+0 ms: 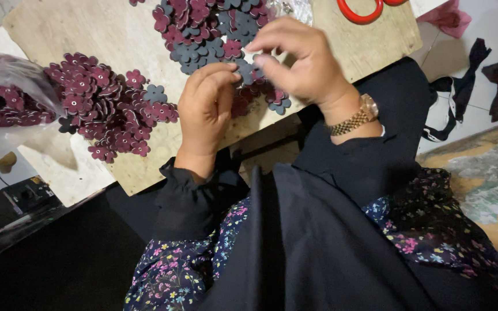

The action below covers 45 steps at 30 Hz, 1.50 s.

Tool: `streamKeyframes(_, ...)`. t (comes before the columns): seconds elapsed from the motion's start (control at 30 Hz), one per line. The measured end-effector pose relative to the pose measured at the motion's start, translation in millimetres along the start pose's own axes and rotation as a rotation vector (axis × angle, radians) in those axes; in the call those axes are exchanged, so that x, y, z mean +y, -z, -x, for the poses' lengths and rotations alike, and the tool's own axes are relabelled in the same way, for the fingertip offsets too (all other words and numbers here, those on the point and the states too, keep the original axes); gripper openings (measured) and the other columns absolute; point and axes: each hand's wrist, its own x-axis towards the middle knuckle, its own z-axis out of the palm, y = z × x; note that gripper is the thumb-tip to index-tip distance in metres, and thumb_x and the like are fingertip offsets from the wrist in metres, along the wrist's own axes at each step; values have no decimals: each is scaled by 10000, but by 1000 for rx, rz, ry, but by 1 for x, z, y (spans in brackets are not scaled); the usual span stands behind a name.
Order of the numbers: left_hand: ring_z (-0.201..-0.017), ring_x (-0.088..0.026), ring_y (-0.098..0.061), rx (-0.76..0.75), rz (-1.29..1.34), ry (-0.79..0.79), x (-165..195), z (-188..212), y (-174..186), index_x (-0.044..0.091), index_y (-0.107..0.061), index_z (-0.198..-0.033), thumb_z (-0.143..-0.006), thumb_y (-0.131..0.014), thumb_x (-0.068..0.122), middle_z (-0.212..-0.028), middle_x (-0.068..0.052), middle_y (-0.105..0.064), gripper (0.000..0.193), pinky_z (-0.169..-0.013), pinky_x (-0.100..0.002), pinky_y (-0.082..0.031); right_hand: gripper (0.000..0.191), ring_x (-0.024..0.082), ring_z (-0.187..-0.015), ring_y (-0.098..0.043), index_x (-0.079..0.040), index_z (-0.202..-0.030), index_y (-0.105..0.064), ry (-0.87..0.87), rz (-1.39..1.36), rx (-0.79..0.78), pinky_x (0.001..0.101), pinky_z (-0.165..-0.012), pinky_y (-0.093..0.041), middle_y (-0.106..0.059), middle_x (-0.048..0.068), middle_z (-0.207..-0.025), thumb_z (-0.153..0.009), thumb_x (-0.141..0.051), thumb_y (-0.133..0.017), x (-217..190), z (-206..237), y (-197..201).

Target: The person sits at a low table and repeatedly picks up small flower-shaped pieces and metal rings. They insert the rings into the center holes of the pieces and place the assembled units back on the table. The person handles the items one at a time, alternating between maroon and dark-colored pieces.

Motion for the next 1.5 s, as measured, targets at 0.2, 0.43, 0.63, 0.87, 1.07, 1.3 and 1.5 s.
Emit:
streamKeyframes(0.2,-1032,-227,-733,44,52,16,-3,2,-4,46,-662,-1075,-950,-701,-115,-1131,-99,-737,207,-891,-317,-592,252,267,-1054,-702,-42,-1124,-720,190,90,-85,351,-967,-560,-721,86,-1128,-881,16,-754,-9,-3,-9)
streamKeyframes(0.43,-1007,-230,-730,25,10,-25,1,2,-1,38,-673,-1098,-919,-751,-89,-1141,-108,-746,233,-884,-315,-588,220,265,-988,-714,-58,-1082,-721,252,151,-26,352,-886,-573,-747,90,-1062,-893,14,-809,-12,-1,-6)
streamKeyframes(0.63,-1054,-242,-746,38,19,-42,5,2,1,35,-678,-1094,-900,-768,-85,-1124,-108,-746,245,-943,-329,-595,222,268,-959,-711,-49,-1054,-707,331,226,24,352,-857,-578,-743,87,-1046,-876,6,-827,-15,0,-9)
streamKeyframes(0.87,-1064,-260,-751,77,79,-69,9,2,-4,32,-672,-1087,-882,-789,-98,-1105,-125,-739,270,-940,-345,-606,240,279,-929,-693,-78,-1008,-659,429,376,146,391,-832,-550,-717,58,-992,-862,-65,-849,-16,2,-13)
streamKeyframes(1.07,-1062,-269,-749,63,77,-87,19,-1,-4,28,-682,-1070,-861,-804,-93,-1066,-123,-730,271,-921,-344,-599,279,287,-898,-683,-73,-992,-636,456,430,207,402,-814,-523,-707,69,-955,-885,-169,-874,-20,4,-15)
streamKeyframes(1.3,-951,-189,-725,105,104,36,20,-1,-4,21,-695,-1067,-923,-783,-62,-1040,-86,-734,188,-853,-274,-580,170,283,-930,-702,-51,-990,-665,314,276,204,381,-844,-547,-715,79,-977,-898,-44,-808,-21,5,-21)
streamKeyframes(1.5,-871,-90,-648,223,246,319,14,8,-20,8,-680,-1037,-959,-740,-15,-986,-32,-695,101,-802,-241,-551,169,292,-944,-714,-27,-1030,-703,320,235,77,377,-865,-565,-736,104,-1018,-899,1,-807,-21,-1,-17)
